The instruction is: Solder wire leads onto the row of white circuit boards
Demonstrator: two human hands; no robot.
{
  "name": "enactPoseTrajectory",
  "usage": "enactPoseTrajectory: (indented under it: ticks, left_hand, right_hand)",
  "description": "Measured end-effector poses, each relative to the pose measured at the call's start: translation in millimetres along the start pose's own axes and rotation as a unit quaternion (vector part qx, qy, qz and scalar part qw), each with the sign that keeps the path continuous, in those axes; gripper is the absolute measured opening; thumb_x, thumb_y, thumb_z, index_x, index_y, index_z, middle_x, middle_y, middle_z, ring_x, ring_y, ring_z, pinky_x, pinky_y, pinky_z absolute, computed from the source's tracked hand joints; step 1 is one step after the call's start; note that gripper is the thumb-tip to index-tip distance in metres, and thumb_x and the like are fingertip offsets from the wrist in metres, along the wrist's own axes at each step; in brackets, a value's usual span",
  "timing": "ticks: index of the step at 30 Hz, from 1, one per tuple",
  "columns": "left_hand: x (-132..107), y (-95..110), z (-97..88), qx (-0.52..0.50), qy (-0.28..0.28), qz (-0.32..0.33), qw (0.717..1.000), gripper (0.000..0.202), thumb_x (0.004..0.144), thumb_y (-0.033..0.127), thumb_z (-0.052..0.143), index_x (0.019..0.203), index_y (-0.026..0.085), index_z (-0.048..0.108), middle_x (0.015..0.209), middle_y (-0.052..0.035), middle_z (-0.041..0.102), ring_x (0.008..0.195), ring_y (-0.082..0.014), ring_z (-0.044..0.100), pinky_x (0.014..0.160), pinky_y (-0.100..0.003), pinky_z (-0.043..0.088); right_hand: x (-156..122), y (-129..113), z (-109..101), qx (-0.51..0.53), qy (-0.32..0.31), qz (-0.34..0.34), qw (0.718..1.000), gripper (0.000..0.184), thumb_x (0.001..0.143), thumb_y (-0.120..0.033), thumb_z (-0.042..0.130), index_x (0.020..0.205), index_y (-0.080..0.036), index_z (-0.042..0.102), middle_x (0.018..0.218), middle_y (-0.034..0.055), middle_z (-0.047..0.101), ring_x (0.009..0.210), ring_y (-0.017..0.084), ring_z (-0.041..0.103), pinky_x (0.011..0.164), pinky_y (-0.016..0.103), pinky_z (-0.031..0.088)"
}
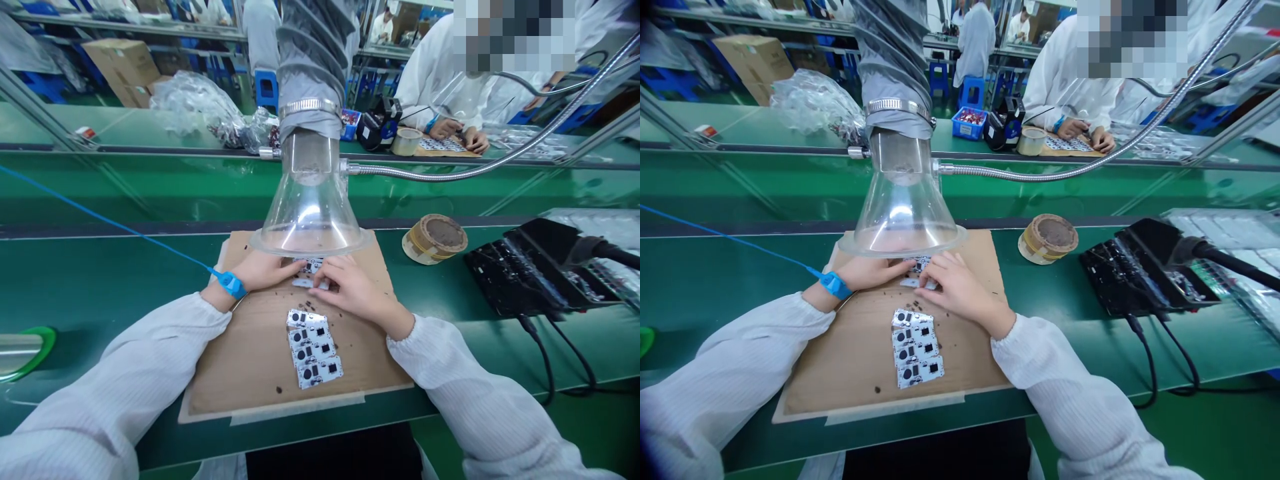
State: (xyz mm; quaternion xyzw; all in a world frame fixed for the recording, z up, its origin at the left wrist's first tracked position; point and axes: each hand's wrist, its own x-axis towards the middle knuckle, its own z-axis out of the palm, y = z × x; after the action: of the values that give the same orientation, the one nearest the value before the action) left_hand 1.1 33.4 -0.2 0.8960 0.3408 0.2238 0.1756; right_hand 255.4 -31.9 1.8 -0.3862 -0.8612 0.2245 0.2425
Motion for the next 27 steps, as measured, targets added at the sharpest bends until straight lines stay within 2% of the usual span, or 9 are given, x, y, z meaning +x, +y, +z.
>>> enactPoseTrajectory:
  ticks: [2,5,9,11,15,17,19,23,27]
  left_hand:
    - [0.5,2.7,-2.2,0.003,0.015,0.021,1.000,0.041,0.113,0.048,0.052,0.132,0.021,0.075,0.128,-0.0122,0.081,0.122,-0.0321,0.074,0.113,-0.051,0.056]
    - [1.4,1.7,-3.0,-0.021,0.012,0.054,0.998,0.042,0.114,0.050,0.052,0.137,0.022,0.073,0.147,-0.0117,0.073,0.140,-0.0331,0.066,0.121,-0.051,0.051]
    - [1.5,-5.9,1.2,-0.030,-0.009,0.082,0.996,0.062,0.105,0.063,0.067,0.154,0.026,0.062,0.167,-0.0123,0.057,0.155,-0.0377,0.053,0.131,-0.058,0.041]
    - [0.9,-8.5,4.5,-0.022,-0.009,0.087,0.996,0.063,0.104,0.060,0.069,0.157,0.027,0.059,0.169,-0.0117,0.055,0.158,-0.0374,0.049,0.133,-0.058,0.039]
    - [-0.5,-7.8,8.9,-0.015,0.002,0.051,0.999,0.052,0.107,0.051,0.065,0.150,0.023,0.063,0.158,-0.0129,0.065,0.148,-0.0356,0.060,0.128,-0.057,0.046]
    - [-1.0,-6.0,9.0,-0.024,-0.011,0.033,0.999,0.046,0.107,0.051,0.064,0.143,0.023,0.067,0.146,-0.0116,0.073,0.138,-0.0342,0.067,0.122,-0.055,0.052]
    - [-1.7,-4.9,8.5,-0.031,-0.023,0.023,0.999,0.042,0.108,0.050,0.062,0.140,0.024,0.069,0.137,-0.0103,0.078,0.131,-0.0332,0.071,0.118,-0.054,0.055]
    - [-4.7,-8.5,9.1,-0.035,-0.042,0.011,0.998,0.044,0.108,0.054,0.060,0.139,0.025,0.071,0.138,-0.0098,0.077,0.126,-0.0334,0.073,0.117,-0.055,0.054]
    - [-7.2,-15.0,11.8,-0.028,-0.063,-0.021,0.997,0.047,0.107,0.062,0.058,0.132,0.025,0.075,0.127,-0.0089,0.081,0.114,-0.0321,0.077,0.101,-0.048,0.062]
  right_hand:
    - [0.8,3.5,3.7,-0.010,0.032,0.027,0.999,0.014,0.103,-0.030,0.080,0.096,-0.023,0.069,0.095,0.0013,0.070,0.099,0.024,0.063,0.092,0.037,0.043]
    - [2.1,9.9,9.0,-0.030,0.070,0.053,0.996,0.015,0.103,-0.031,0.079,0.095,-0.023,0.070,0.091,0.0011,0.071,0.099,0.025,0.064,0.093,0.039,0.043]
    - [3.2,13.2,8.7,-0.028,0.102,0.073,0.992,0.017,0.104,-0.034,0.078,0.095,-0.023,0.068,0.096,0.0037,0.071,0.102,0.027,0.063,0.090,0.039,0.045]
    - [3.1,12.1,5.5,-0.022,0.108,0.077,0.991,0.019,0.103,-0.034,0.079,0.094,-0.023,0.066,0.099,0.0049,0.070,0.104,0.028,0.062,0.088,0.039,0.047]
    - [0.5,7.4,0.5,-0.009,0.061,0.026,0.998,0.023,0.103,-0.036,0.079,0.091,-0.023,0.065,0.096,0.0031,0.069,0.099,0.025,0.063,0.088,0.038,0.049]
    - [-1.7,4.7,1.0,-0.009,0.023,-0.019,1.000,0.026,0.104,-0.041,0.077,0.090,-0.023,0.066,0.094,0.0028,0.068,0.096,0.023,0.063,0.088,0.038,0.051]
    - [-3.6,2.4,3.1,-0.015,0.012,-0.050,0.999,0.028,0.105,-0.047,0.074,0.094,-0.023,0.068,0.095,0.0037,0.069,0.096,0.023,0.063,0.088,0.038,0.052]
    - [-4.2,1.4,5.3,-0.023,0.043,-0.026,0.998,0.029,0.104,-0.050,0.075,0.101,-0.022,0.070,0.100,0.0049,0.070,0.099,0.023,0.064,0.089,0.037,0.053]
    - [-3.3,1.7,2.5,-0.018,0.001,-0.041,0.999,0.031,0.105,-0.047,0.074,0.092,-0.020,0.069,0.092,0.0032,0.069,0.090,0.020,0.064,0.082,0.033,0.051]
